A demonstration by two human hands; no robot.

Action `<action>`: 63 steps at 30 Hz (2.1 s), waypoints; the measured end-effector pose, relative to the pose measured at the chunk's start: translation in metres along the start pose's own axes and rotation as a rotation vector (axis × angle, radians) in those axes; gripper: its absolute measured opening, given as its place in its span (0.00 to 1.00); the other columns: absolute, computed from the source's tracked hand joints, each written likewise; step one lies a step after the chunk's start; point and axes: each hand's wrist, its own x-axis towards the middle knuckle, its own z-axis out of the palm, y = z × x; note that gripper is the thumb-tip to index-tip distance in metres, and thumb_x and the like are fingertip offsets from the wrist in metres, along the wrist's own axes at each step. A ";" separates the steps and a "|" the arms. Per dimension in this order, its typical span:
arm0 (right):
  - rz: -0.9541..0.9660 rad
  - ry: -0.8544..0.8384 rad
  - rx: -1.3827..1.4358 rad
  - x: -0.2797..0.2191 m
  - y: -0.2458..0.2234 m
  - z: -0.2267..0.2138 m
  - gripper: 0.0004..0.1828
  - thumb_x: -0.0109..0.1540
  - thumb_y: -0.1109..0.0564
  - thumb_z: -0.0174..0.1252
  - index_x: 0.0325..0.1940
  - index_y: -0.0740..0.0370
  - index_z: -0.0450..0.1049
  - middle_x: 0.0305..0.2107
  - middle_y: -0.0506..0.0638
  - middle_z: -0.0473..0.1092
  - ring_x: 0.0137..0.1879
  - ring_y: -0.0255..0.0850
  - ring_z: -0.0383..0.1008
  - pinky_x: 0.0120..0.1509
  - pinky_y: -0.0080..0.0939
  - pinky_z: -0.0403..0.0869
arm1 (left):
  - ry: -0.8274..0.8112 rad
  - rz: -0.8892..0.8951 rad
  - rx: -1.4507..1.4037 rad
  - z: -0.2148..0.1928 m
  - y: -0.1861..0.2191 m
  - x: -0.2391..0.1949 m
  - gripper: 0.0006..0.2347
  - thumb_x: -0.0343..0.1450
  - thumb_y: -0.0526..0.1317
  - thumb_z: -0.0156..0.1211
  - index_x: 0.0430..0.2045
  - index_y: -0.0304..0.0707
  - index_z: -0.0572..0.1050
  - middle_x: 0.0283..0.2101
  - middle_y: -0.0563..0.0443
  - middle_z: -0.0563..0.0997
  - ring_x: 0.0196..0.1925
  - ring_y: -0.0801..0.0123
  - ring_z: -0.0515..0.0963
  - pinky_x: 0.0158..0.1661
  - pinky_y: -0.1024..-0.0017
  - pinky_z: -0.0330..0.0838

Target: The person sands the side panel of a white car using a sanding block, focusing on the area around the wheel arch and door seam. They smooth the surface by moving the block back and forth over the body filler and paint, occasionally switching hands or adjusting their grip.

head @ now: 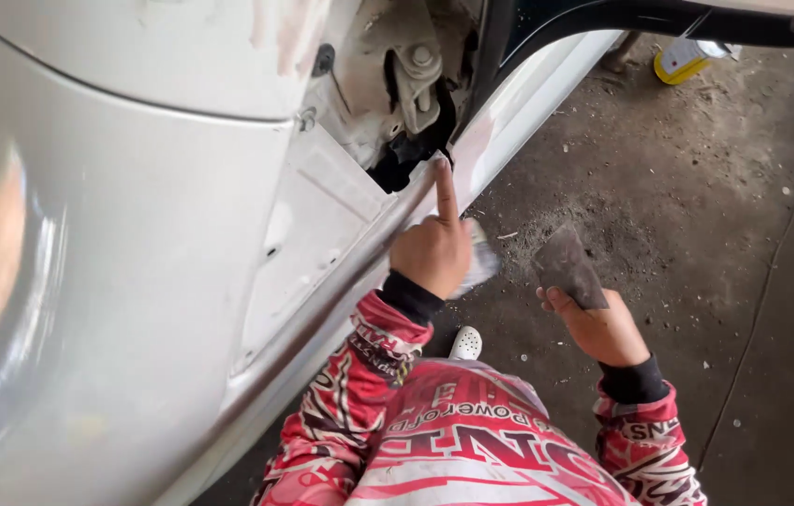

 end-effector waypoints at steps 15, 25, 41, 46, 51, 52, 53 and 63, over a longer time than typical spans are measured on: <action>-0.130 -0.181 0.010 0.086 -0.007 0.076 0.24 0.71 0.44 0.55 0.54 0.69 0.80 0.41 0.62 0.80 0.47 0.48 0.79 0.53 0.46 0.78 | -0.508 -0.163 -0.539 0.061 -0.077 -0.170 0.22 0.76 0.50 0.57 0.18 0.26 0.74 0.21 0.29 0.72 0.24 0.40 0.75 0.28 0.51 0.66; -0.900 0.735 0.190 0.183 -0.036 0.234 0.46 0.61 0.64 0.43 0.84 0.62 0.37 0.82 0.56 0.32 0.86 0.45 0.27 0.89 0.43 0.34 | -0.612 -0.203 -0.358 0.059 -0.124 -0.222 0.19 0.74 0.50 0.53 0.22 0.31 0.75 0.25 0.31 0.76 0.32 0.35 0.77 0.32 0.46 0.67; -0.789 0.797 0.287 0.203 -0.040 0.214 0.38 0.73 0.44 0.36 0.83 0.61 0.37 0.79 0.54 0.35 0.85 0.44 0.32 0.87 0.40 0.37 | -0.745 -0.144 -0.229 0.110 -0.208 -0.254 0.17 0.73 0.51 0.51 0.26 0.35 0.78 0.31 0.31 0.80 0.37 0.35 0.78 0.40 0.43 0.69; -0.175 0.590 0.562 0.220 0.166 0.276 0.38 0.74 0.45 0.29 0.82 0.67 0.31 0.80 0.62 0.27 0.85 0.51 0.28 0.84 0.44 0.38 | -0.798 -0.318 -0.207 0.101 -0.197 -0.248 0.19 0.73 0.53 0.51 0.22 0.37 0.78 0.30 0.31 0.80 0.36 0.36 0.79 0.38 0.43 0.70; 0.335 -0.189 0.622 0.093 0.148 0.240 0.35 0.68 0.35 0.41 0.72 0.56 0.66 0.58 0.50 0.72 0.62 0.38 0.71 0.60 0.46 0.68 | -0.622 -0.240 -0.341 0.106 -0.179 -0.230 0.20 0.74 0.52 0.54 0.21 0.30 0.75 0.27 0.28 0.78 0.36 0.33 0.78 0.34 0.44 0.68; 0.335 -0.171 0.619 0.068 0.149 0.232 0.35 0.68 0.35 0.41 0.72 0.56 0.66 0.58 0.50 0.72 0.62 0.38 0.71 0.60 0.46 0.68 | -0.628 -0.225 -0.350 0.115 -0.175 -0.225 0.20 0.74 0.52 0.54 0.21 0.30 0.75 0.27 0.28 0.78 0.36 0.33 0.78 0.34 0.44 0.68; 0.258 -0.246 0.907 0.042 0.150 0.226 0.33 0.68 0.36 0.44 0.70 0.57 0.69 0.55 0.51 0.76 0.52 0.35 0.71 0.52 0.40 0.70 | -0.614 -0.201 -0.379 0.125 -0.170 -0.221 0.21 0.74 0.52 0.54 0.21 0.30 0.74 0.27 0.28 0.77 0.36 0.33 0.78 0.34 0.43 0.68; 0.280 0.956 1.360 -0.194 0.245 0.235 0.14 0.68 0.56 0.53 0.57 0.60 0.72 0.44 0.48 0.76 0.44 0.37 0.79 0.49 0.43 0.79 | -0.818 0.089 -0.519 0.220 -0.078 -0.262 0.16 0.73 0.53 0.54 0.36 0.38 0.80 0.36 0.35 0.83 0.41 0.44 0.82 0.41 0.56 0.75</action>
